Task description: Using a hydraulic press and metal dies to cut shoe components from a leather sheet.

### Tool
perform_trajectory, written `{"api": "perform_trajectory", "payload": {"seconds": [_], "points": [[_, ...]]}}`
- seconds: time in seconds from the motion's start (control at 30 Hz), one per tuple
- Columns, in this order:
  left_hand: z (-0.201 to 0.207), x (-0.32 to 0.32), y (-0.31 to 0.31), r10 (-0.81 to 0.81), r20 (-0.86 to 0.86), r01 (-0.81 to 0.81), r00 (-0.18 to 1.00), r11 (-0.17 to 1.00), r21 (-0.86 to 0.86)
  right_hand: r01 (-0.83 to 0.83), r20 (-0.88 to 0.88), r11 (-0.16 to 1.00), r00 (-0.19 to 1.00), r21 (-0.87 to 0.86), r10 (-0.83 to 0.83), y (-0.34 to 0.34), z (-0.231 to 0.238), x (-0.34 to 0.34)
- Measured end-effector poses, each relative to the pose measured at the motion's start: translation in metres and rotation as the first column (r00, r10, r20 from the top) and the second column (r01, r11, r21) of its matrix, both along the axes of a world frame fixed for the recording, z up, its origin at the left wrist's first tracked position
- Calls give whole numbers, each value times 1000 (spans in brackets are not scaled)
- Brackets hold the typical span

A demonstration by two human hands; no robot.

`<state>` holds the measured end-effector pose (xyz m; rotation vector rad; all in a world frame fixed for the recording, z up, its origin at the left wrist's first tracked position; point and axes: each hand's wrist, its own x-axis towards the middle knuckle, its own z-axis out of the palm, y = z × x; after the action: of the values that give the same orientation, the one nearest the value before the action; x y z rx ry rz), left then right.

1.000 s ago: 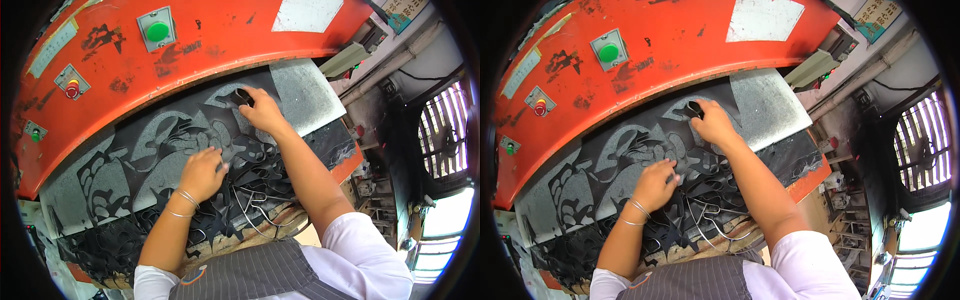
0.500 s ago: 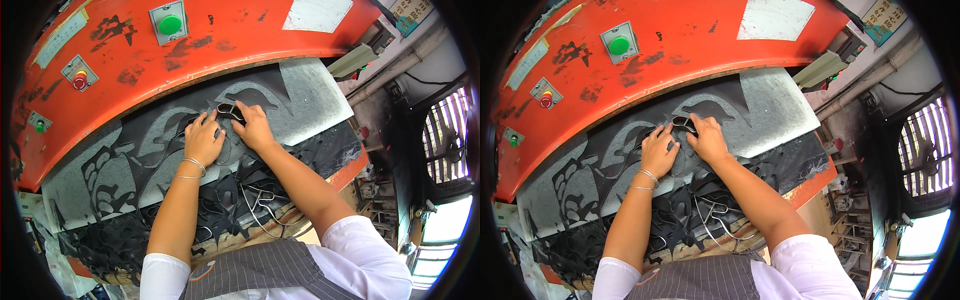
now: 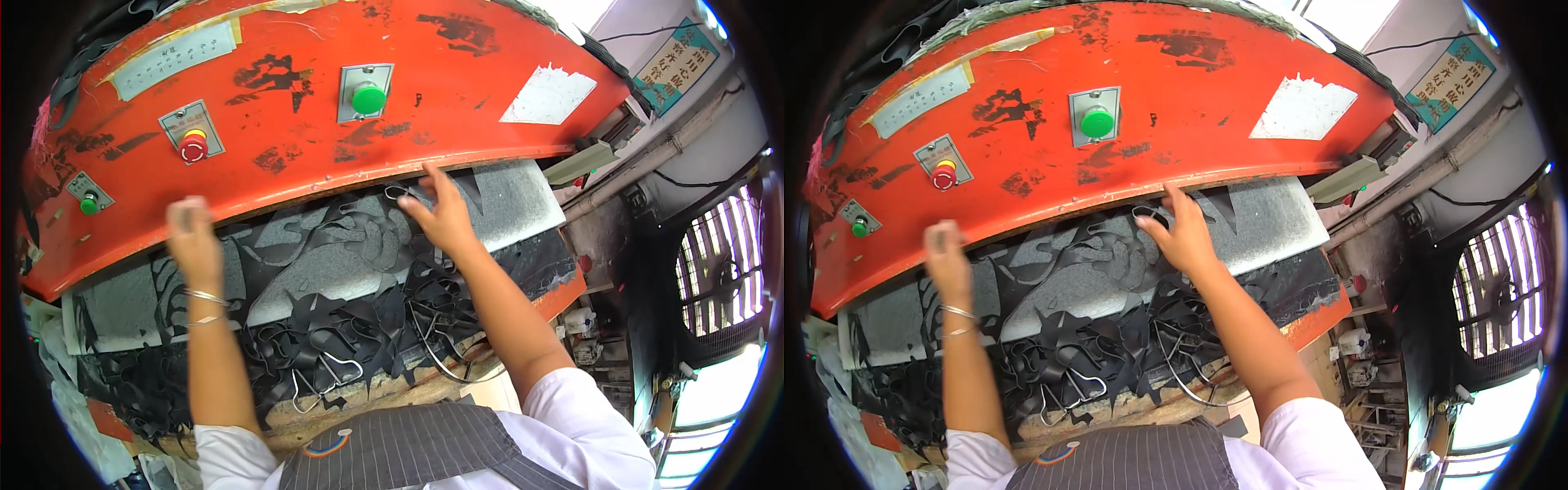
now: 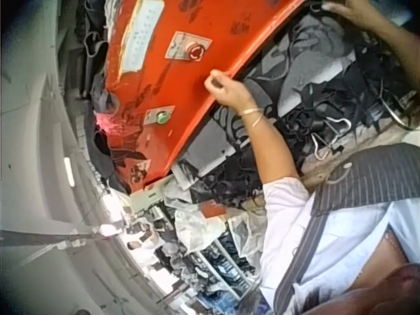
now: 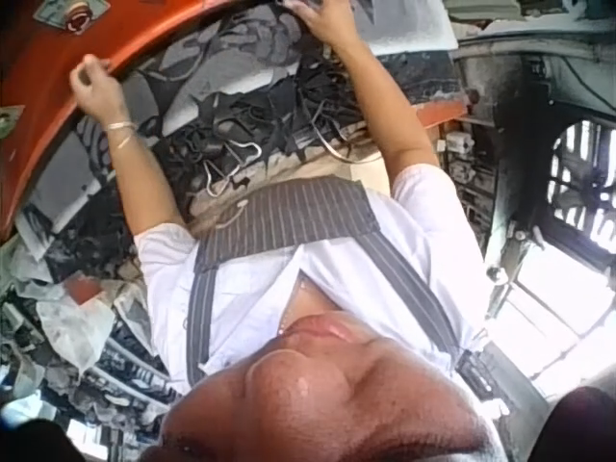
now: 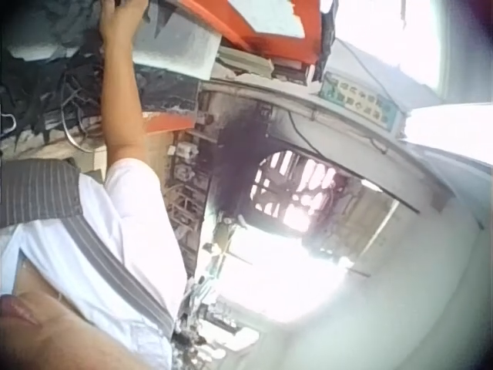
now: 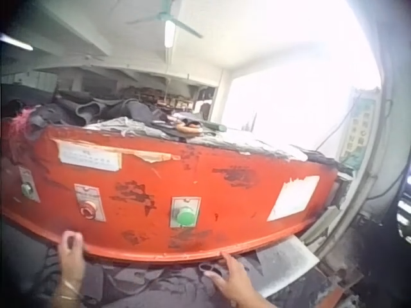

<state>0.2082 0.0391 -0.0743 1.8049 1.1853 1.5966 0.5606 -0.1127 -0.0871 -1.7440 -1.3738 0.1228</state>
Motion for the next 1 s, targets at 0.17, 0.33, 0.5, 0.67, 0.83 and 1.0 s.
{"api": "perform_trajectory", "payload": {"seconds": [0.17,0.33,0.5,0.67,0.83,1.0], "points": [[67,-118,30,605,264,-660,752,679,323,-73,-242,945,958,318,156,49,89,-50],[62,-179,-6,259,-82,-256,962,965,45,-43,-129,987,990,156,63,9,102,-76],[2,-77,-185,-345,-73,262,936,819,-511,-551,-84,707,811,-442,579,-122,39,-109],[-33,-15,-298,-834,-97,573,543,453,-684,-667,24,533,612,-520,791,-223,-15,-143],[-38,12,-302,-812,-129,351,569,382,-855,-561,253,734,701,-382,667,-235,-38,-147],[-34,21,-299,-800,-120,316,588,364,-876,-605,208,722,700,-336,683,-226,-35,-125]]}}
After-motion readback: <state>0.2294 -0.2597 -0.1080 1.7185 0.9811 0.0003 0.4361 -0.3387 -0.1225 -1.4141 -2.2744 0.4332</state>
